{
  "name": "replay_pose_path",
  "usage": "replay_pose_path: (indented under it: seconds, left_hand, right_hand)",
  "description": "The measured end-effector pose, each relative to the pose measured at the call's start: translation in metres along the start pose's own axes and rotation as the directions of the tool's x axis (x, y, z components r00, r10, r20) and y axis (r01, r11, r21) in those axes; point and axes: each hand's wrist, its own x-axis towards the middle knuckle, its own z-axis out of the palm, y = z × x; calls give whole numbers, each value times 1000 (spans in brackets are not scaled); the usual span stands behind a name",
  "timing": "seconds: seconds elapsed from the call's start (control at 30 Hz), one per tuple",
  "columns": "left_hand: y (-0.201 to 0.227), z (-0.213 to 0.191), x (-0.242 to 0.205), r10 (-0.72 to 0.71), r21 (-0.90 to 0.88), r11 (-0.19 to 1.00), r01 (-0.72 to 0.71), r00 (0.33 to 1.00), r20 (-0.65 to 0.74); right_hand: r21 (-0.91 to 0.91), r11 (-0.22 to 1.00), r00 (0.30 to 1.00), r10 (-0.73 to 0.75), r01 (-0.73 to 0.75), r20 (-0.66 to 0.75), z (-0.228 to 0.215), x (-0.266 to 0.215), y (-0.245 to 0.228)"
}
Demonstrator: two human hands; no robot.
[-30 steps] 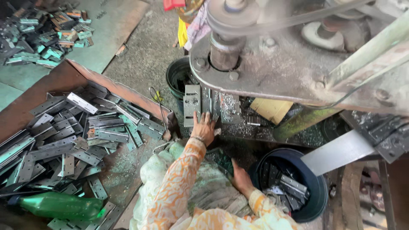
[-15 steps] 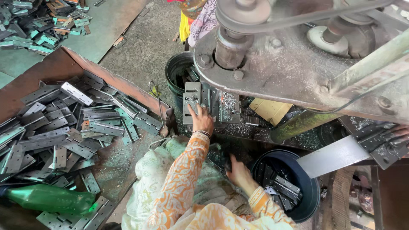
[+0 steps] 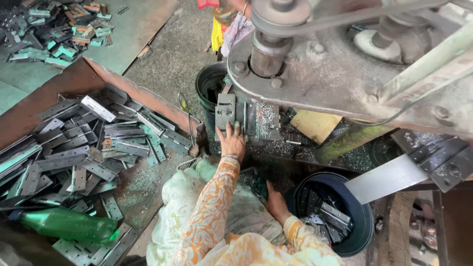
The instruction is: The person repeatedly picks up metal brackets from a pile, places them into a punch press, and operates the machine to punch holes. The processed brackets are then placed into a bucket. The task is performed one at a time in a repetitive cycle.
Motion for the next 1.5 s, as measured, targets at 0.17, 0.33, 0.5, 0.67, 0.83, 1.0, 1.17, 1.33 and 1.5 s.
replay_pose_path:
  seconds: [0.17,0.33,0.5,0.67,0.83,1.0,1.17,1.33,1.5]
  left_hand:
    - [2,-2,16,8,42,999,-9,1000,25]
    - [5,-18,50,28,26,999,-33,986,167]
    - [2,-15,42,28,4,1000,-28,993,114]
    - [5,-15,34,69,49,996,-79,983,170]
    - [0,-2,25,24,21,999,-27,992,120]
    - [-4,-3,32,34,2,999,-34,990,133]
    - [-6,-7,23,40,67,996,-56,977,211]
    - [-15,-11,26,86,52,994,-99,972,218]
    - [-14,-8,45,47,-12,999,-45,978,205]
  right_hand:
    - [-45,998,993,58,-53,102,-47,13,-23]
    - [17,996,995,83,-84,50,-46,13,-26]
    - [78,991,993,102,-106,52,-13,-4,-12]
    - [-17,989,987,148,-147,55,-34,1,-25]
    - [-60,987,983,152,-146,103,-45,3,-30]
    - [21,998,996,66,-65,-60,-7,0,-9]
    - [12,997,996,82,-82,17,19,-3,8]
    - [13,999,999,44,-44,-10,-18,6,-16]
    - [-21,999,993,43,-41,112,-62,10,-33]
